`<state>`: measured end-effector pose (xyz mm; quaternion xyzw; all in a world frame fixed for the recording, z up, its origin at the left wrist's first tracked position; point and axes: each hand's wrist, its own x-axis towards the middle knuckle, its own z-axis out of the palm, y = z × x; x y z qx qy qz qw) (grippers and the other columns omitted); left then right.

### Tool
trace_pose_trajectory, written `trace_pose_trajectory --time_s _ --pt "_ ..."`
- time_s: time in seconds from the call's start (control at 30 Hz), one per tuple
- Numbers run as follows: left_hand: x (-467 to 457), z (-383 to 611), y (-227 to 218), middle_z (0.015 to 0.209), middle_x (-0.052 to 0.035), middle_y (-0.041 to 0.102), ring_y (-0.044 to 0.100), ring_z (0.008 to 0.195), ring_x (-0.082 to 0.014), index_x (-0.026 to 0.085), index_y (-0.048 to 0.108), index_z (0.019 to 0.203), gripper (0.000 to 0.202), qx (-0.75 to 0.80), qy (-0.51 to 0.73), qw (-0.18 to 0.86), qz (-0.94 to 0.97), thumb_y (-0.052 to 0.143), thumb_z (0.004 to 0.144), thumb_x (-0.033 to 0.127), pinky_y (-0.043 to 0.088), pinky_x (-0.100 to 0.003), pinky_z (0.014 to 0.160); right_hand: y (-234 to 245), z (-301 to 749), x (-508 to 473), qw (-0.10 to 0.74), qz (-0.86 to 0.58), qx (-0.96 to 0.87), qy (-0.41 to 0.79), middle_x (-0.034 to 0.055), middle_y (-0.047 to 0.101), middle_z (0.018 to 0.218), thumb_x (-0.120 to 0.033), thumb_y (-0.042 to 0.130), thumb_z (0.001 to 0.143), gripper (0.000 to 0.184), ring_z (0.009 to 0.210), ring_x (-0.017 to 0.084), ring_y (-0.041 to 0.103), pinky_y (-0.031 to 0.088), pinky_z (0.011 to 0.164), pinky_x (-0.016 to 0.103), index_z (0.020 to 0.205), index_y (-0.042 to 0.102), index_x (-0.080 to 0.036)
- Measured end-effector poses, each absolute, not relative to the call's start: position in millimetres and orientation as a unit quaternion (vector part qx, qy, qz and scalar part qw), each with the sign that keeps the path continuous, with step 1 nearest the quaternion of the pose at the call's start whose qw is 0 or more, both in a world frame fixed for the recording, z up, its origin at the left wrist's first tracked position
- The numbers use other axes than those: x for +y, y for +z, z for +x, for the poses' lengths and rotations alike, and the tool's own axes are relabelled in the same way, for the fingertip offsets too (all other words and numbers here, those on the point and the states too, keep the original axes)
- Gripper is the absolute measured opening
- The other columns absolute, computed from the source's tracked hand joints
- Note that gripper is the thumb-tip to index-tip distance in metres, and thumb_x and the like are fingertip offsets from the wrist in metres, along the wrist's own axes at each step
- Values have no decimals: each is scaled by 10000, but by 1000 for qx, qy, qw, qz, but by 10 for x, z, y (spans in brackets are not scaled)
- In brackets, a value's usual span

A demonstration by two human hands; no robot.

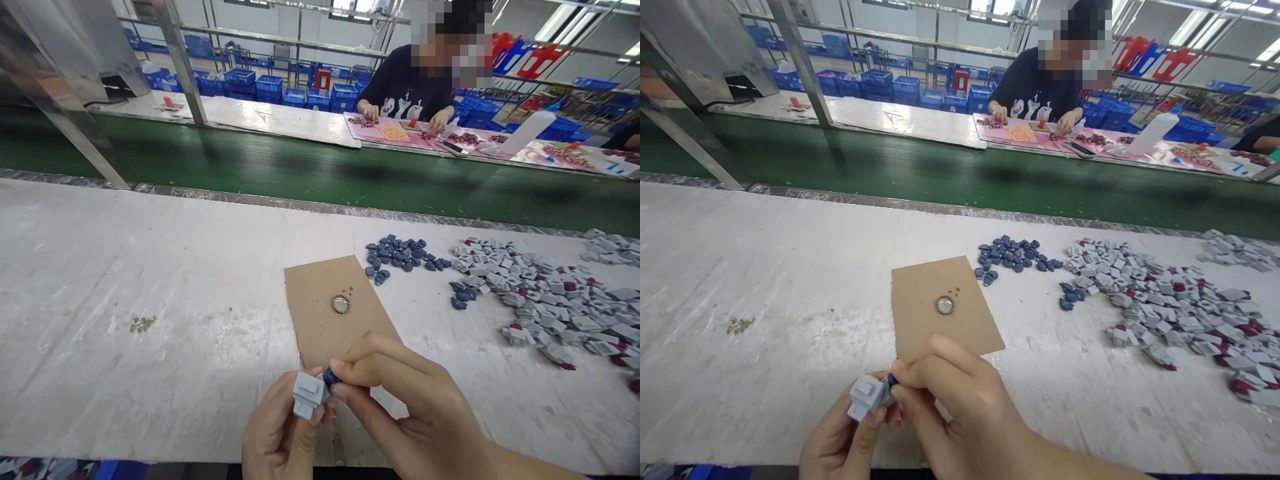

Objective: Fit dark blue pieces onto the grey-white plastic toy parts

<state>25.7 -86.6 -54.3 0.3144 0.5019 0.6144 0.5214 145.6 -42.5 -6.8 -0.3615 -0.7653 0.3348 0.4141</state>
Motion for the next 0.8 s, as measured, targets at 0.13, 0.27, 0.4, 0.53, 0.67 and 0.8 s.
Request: trace_pose_trajectory --time_s 0.13,0.27,0.4,0.53,0.67,0.8 --pt "-859 272 -597 521 46 595 535 525 -86 243 717 719 153 490 589 596 240 689 686 389 441 -140 553 -136 1495 -414 403 -372 -734 400 15 524 725 -51 513 826 159 576 91 565 480 506 198 857 612 -172" --pt "-852 223 -557 495 36 580 535 492 -94 212 713 730 232 483 548 644 227 699 659 432 472 -178 555 -48 1528 -217 363 -417 -701 450 21 599 803 -260 522 871 142 751 132 586 481 659 246 870 659 -220" --pt "-853 229 -503 503 43 570 516 482 -95 223 706 799 251 488 523 650 256 700 658 431 464 -198 523 58 1378 -9 290 -527 -493 629 58 631 866 -475 378 901 398 760 150 595 480 687 276 924 637 -174" --pt "-845 251 -491 518 43 598 534 485 -97 221 693 873 291 511 497 630 310 673 682 440 443 -190 518 72 1195 12 174 -523 -387 739 64 635 851 -570 374 863 477 712 136 587 476 607 235 865 624 -164" --pt "-833 244 -479 500 54 611 546 467 -92 223 685 883 281 506 496 636 304 681 682 420 449 -184 519 40 1148 -67 150 -519 -354 763 59 610 858 -588 320 868 500 573 107 544 418 389 171 864 599 -173" --pt "-818 224 -446 472 41 630 567 445 -90 204 687 840 232 482 499 671 263 706 678 370 483 -180 530 -14 1154 -89 146 -483 -350 789 70 582 856 -651 297 835 569 438 81 469 320 261 160 867 586 -161"
